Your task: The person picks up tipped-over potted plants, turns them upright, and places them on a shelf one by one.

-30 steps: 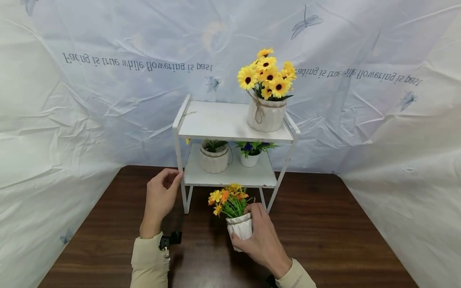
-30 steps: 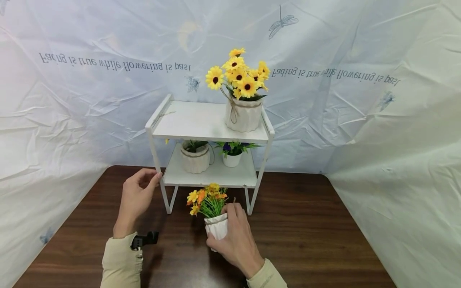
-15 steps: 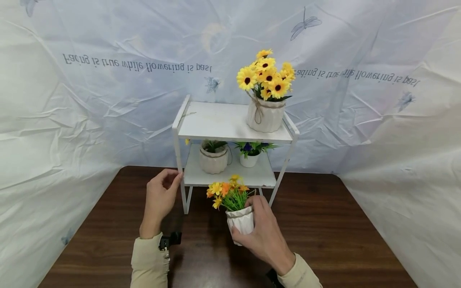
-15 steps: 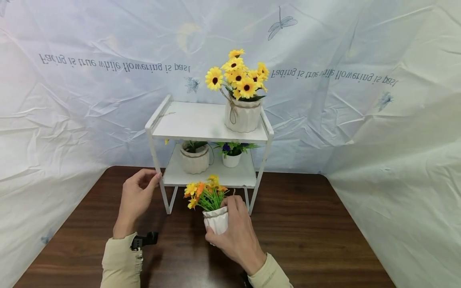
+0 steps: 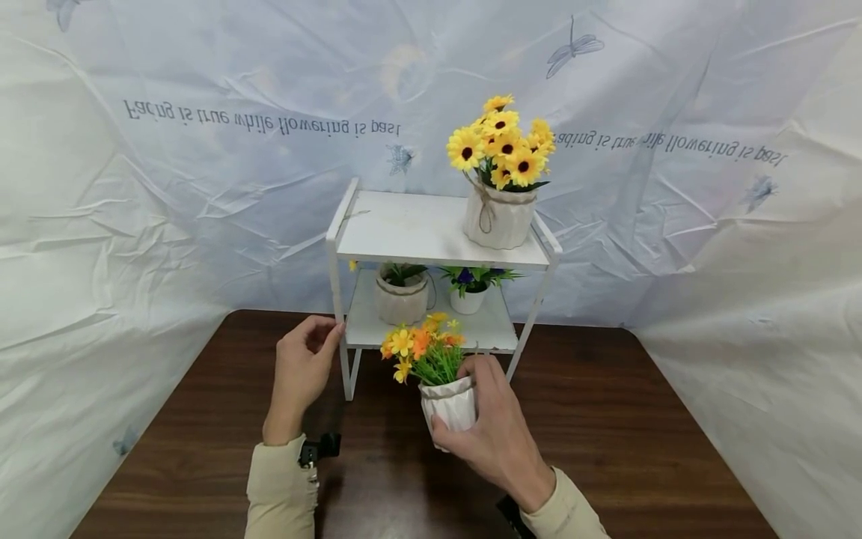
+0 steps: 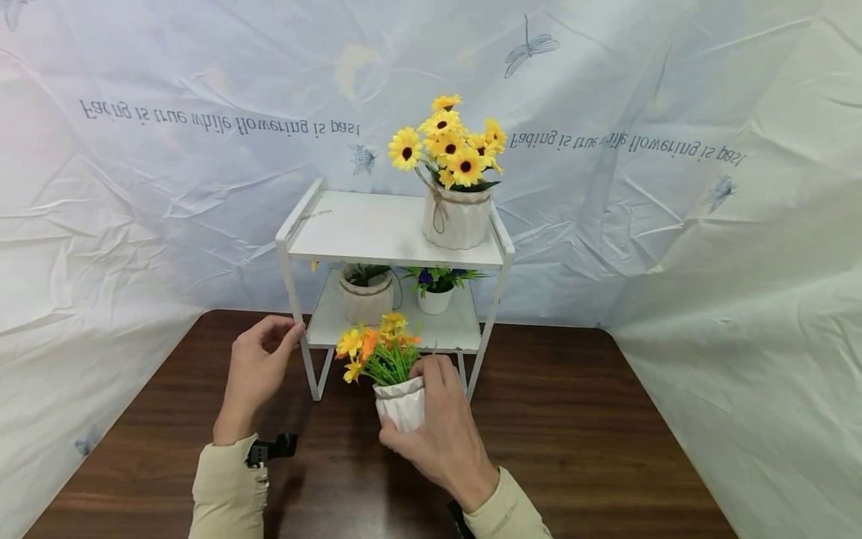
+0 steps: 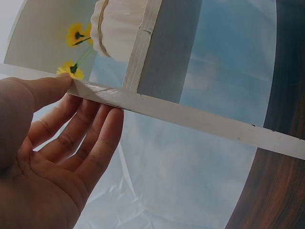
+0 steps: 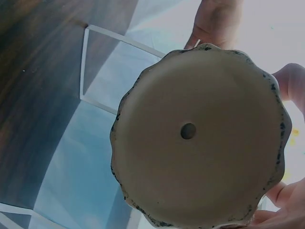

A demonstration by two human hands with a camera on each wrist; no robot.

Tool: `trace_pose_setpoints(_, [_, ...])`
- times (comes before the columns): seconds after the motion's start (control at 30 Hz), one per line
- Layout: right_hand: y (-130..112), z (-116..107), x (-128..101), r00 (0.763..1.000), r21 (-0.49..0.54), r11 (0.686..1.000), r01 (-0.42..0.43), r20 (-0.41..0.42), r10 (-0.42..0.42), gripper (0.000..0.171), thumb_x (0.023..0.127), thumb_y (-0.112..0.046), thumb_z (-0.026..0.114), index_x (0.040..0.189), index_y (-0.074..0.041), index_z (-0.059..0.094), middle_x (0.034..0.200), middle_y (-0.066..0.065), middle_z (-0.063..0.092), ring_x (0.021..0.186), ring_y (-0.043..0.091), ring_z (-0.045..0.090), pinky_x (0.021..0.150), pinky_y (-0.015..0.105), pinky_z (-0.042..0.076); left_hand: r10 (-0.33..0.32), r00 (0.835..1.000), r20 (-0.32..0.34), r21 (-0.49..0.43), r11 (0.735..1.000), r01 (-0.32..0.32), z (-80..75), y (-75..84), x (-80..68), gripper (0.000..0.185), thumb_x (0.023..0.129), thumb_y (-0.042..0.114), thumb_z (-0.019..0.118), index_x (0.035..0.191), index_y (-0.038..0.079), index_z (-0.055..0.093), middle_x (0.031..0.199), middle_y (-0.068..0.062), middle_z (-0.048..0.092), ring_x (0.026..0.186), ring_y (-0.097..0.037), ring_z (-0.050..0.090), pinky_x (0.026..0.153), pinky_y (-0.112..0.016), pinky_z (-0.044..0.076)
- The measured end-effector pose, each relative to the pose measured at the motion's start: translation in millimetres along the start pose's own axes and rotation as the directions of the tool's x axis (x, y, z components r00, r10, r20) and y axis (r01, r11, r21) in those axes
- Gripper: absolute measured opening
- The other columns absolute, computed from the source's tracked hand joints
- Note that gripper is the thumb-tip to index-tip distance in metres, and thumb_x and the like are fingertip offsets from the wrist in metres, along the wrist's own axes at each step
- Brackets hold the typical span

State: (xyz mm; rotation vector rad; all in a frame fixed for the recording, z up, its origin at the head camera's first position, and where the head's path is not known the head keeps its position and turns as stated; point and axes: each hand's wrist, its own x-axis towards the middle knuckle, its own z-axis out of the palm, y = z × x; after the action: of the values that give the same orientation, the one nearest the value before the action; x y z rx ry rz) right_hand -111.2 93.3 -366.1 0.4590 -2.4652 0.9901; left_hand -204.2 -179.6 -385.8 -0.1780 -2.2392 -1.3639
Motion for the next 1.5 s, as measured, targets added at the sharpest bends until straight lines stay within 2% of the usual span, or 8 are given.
trace_pose_setpoints(0.43, [-10.1, -4.4, 8.4, 0.997, -0.006, 0.997, 0.073, -0.034, -0.074, 0.058, 0.068, -0.026, 0.086, 0.112, -0.015, 0.050, 0.108, -0.002, 0.051, 0.092, 0.012, 0.051, 0.064, 0.023, 0.051, -0.003, 1.000, -0.001, 0.007, 1.000, 0.003, 0.2, -1.0, 0.7, 0.014, 0.099, 0.023, 0.070, 0.104, 0.010, 0.074, 0.081, -0.009, 0.070, 0.063, -0.016, 0.052, 0.058, -0.024, 0.042])
trace_pose_setpoints(0.8, [-22.1, -4.6, 11.2, 0.998, 0.064, 0.995, 0.070, -0.011, -0.069, 0.055, 0.071, -0.026, 0.084, 0.112, -0.015, 0.049, 0.111, 0.000, 0.051, 0.095, 0.015, 0.053, 0.061, 0.023, 0.052, -0.005, 1.000, -0.004, 0.016, 1.000, 0.005, 0.9, 0.1, 1.0, 0.015, 0.099, 0.023, 0.070, 0.105, 0.010, 0.074, 0.081, -0.009, 0.069, 0.063, -0.017, 0.052, 0.058, -0.024, 0.042])
trace_pose_setpoints(1.5, [-38.9, -4.0, 22.1, 0.990, 0.090, 0.989, 0.121, -0.078, -0.114, 0.055, 0.070, -0.025, 0.084, 0.113, -0.013, 0.052, 0.112, 0.000, 0.054, 0.093, 0.013, 0.053, 0.061, 0.023, 0.052, -0.015, 1.000, -0.004, 0.030, 0.999, 0.015, 0.4, -0.7, 1.6, 0.015, 0.099, 0.023, 0.070, 0.105, 0.010, 0.074, 0.082, -0.007, 0.069, 0.066, -0.017, 0.054, 0.059, -0.024, 0.044])
